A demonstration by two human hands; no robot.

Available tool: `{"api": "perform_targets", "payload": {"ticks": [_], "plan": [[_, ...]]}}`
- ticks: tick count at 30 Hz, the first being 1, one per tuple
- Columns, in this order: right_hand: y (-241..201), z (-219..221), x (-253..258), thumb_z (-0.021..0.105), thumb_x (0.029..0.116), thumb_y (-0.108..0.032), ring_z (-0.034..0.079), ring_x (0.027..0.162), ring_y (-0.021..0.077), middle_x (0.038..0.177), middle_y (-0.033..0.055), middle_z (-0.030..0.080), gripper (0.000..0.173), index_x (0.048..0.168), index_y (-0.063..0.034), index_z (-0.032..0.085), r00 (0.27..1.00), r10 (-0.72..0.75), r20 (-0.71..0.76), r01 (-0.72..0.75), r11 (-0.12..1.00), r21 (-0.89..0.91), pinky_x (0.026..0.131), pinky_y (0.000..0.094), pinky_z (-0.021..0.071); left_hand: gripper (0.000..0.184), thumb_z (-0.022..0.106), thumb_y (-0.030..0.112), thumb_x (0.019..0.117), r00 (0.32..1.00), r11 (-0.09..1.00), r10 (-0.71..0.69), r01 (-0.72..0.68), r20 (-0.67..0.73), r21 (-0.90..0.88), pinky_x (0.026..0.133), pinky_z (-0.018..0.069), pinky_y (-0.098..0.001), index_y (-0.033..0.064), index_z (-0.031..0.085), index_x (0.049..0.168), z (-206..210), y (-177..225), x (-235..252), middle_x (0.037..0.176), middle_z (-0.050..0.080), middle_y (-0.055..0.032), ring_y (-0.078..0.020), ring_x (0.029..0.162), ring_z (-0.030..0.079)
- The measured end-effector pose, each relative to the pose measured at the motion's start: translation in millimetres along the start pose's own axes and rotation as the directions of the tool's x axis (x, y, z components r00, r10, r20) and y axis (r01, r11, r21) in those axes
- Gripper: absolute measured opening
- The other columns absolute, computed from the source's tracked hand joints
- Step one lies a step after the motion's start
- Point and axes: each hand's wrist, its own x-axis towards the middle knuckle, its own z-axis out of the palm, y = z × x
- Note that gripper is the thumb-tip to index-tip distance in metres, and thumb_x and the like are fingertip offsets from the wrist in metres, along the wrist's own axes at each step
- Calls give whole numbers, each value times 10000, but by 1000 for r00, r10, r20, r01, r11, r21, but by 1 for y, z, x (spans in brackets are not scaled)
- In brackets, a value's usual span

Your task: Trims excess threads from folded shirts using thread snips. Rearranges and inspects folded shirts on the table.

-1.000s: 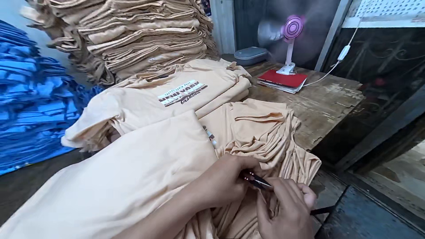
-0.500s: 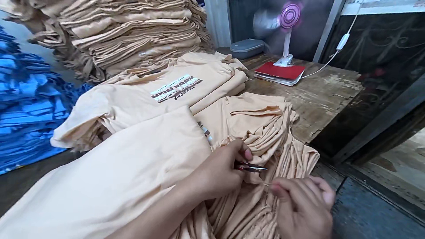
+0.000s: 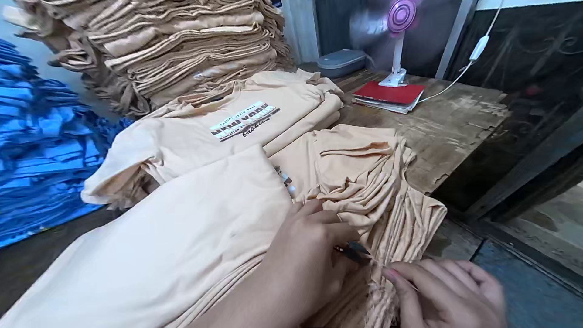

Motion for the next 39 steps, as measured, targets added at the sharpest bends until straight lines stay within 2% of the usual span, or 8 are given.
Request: {"api": "perform_targets", "payload": {"ticks": [6,13,18,21,25,32,37,39], "plan": [[-1,-2,-7,710,960,-320,648,800,174,763,-15,722,175,903,-200,826,998,-30,47,26,996,83,975,500,391,94,690,241,863,985,976,173,-167,-28,137,699,469,-356,277,776,881,11,10,3,819,693,116,-104,787,624],[4,-10,-2,734,898,-534,678,956,257,969,28,748,367,1026,-193,776,977,-20,214,19,1000,7,941,554,453,185,785,237,784,989,997,-41,50,141,-61,757,578,-370,247,768,968,11,-6,12,875,690,95,-78,839,664],[21,15,-4,665,975,-172,683,914,170,936,-22,745,131,935,-213,783,949,-257,180,225,957,182,988,476,459,218,676,9,778,968,908,-244,208,-56,-364,542,511,-208,198,676,886,5,-18,23,800,645,100,-3,646,587],[28,-26,1,665,989,-231,701,919,233,952,22,759,141,947,-175,788,909,-152,387,117,987,112,992,557,441,213,638,35,806,995,908,-81,49,-59,-415,589,471,-171,187,766,883,1,-24,16,791,622,114,15,701,560],[32,-44,7,634,993,-483,660,1021,289,1098,74,727,323,1023,-205,796,895,-38,445,32,999,20,973,580,423,124,712,405,749,989,984,-118,128,84,-126,527,521,-225,282,717,769,0,-11,10,706,630,183,59,635,593],[12,31,-6,735,902,-295,625,1072,185,1133,12,687,100,917,-231,810,978,49,203,-117,934,337,964,500,447,189,688,94,814,998,982,67,-63,-13,179,730,559,-394,203,733,962,10,0,5,816,660,52,-153,799,658],[14,30,0,544,1018,-511,573,1123,148,1122,-41,644,405,925,-217,807,899,203,388,-379,805,457,998,554,383,225,710,239,827,994,994,-107,107,34,-2,780,587,-335,255,730,1051,1,-9,5,904,666,112,-40,852,648],[12,36,3,684,926,-496,581,1080,134,1074,-66,645,291,872,-242,814,903,229,362,-383,810,444,962,547,393,241,737,242,824,983,982,-170,176,75,-76,710,593,-272,260,706,1062,-1,-11,6,898,670,133,2,803,645]]}}
